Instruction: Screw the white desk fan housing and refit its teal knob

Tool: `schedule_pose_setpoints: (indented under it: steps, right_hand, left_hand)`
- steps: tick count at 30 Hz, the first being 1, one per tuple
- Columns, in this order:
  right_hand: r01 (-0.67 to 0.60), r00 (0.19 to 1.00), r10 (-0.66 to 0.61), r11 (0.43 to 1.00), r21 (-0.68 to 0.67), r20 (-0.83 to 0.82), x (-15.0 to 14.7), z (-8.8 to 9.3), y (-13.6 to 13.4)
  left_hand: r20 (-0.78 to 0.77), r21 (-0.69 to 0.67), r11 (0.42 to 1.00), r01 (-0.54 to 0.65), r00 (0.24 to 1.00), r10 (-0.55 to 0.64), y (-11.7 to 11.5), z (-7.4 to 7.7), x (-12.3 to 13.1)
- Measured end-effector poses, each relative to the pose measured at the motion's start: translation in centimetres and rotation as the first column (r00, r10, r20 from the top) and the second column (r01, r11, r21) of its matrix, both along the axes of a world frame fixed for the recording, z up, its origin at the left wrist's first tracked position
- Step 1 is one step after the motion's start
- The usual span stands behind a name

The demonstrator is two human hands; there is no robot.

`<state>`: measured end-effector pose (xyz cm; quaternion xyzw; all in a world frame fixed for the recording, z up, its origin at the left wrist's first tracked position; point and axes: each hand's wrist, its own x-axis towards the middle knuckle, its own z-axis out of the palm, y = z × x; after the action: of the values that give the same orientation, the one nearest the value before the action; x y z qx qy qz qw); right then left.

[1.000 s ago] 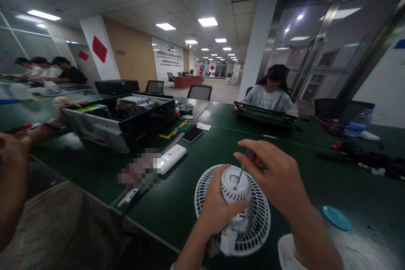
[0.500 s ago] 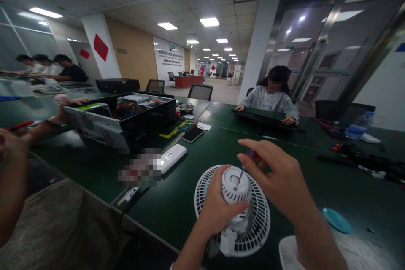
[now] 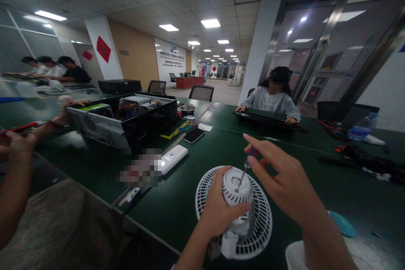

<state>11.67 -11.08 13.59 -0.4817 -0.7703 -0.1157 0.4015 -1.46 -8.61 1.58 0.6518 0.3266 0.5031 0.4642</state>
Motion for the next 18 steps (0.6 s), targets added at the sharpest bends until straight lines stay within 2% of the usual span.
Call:
schedule_pose_setpoints:
  steps: [3,5,10,12,14,18]
  right_hand:
    - [-0.088,0.996,0.085,0.994,-0.063,-0.04,0.51,0.26,-0.41]
    - [-0.087,0.996,0.086,0.995,-0.044,-0.025,0.51,0.22,-0.37]
    - [0.075,0.996,-0.081,0.985,0.153,0.029,-0.1,-0.32,0.41]
    - [0.101,0.993,-0.11,0.98,0.17,0.043,-0.13,-0.41,0.52]
    - [0.086,0.995,-0.093,0.988,0.127,0.048,0.03,-0.35,0.4]
    - [-0.025,1.0,0.025,1.0,0.011,-0.019,0.3,-0.13,-0.02]
  left_hand:
    - [-0.002,-0.002,1.0,-0.001,1.0,0.001,0.01,-0.06,-0.04]
    - [0.005,0.001,1.0,0.0,1.0,0.0,0.04,-0.12,-0.04]
    - [-0.003,-0.002,1.0,-0.012,1.0,0.012,0.09,-0.25,0.03]
    - [-0.005,0.001,1.0,-0.013,1.0,0.013,0.09,-0.22,0.04]
    - [0.001,0.001,1.0,-0.005,1.0,0.005,0.07,-0.12,0.02]
    - [0.011,0.002,1.0,0.009,1.0,-0.009,0.04,0.03,-0.06]
